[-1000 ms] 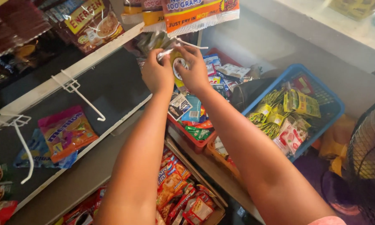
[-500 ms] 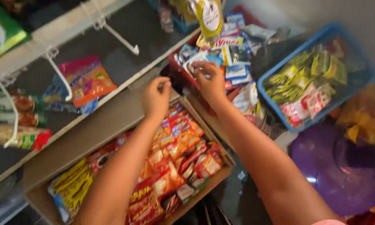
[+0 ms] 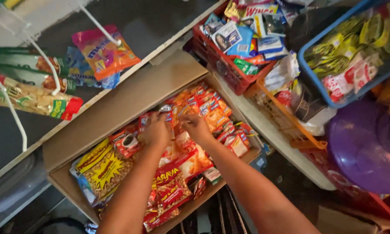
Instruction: The recorder is organizing sauce pouches and snack bags on retail shelving and into a cardboard box.
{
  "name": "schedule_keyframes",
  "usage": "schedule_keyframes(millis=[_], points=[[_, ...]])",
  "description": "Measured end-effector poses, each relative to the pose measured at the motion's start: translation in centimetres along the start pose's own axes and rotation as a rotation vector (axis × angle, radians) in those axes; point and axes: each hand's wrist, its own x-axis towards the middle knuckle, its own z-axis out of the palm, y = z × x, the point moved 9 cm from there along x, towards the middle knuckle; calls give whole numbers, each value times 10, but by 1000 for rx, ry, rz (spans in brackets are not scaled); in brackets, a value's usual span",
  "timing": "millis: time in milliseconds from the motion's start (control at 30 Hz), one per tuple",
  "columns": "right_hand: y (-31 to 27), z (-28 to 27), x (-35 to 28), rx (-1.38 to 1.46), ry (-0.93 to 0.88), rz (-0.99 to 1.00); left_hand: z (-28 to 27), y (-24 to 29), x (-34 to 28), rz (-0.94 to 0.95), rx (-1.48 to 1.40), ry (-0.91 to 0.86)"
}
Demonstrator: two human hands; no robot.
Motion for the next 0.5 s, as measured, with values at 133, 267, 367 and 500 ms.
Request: schedule_keyframes(millis=[133,267,367,500], points=[[2,19,-17,-67,-23,-19,19,6,11,35,-78,-51],[6,22,-33,-87,-18,53,26,3,25,81,-60,92],[16,22,-38,-108,11,40,24,3,33,-4,10,-109],[-2,23,-53,-170,41,-25,33,-7,46,112,128,-145]])
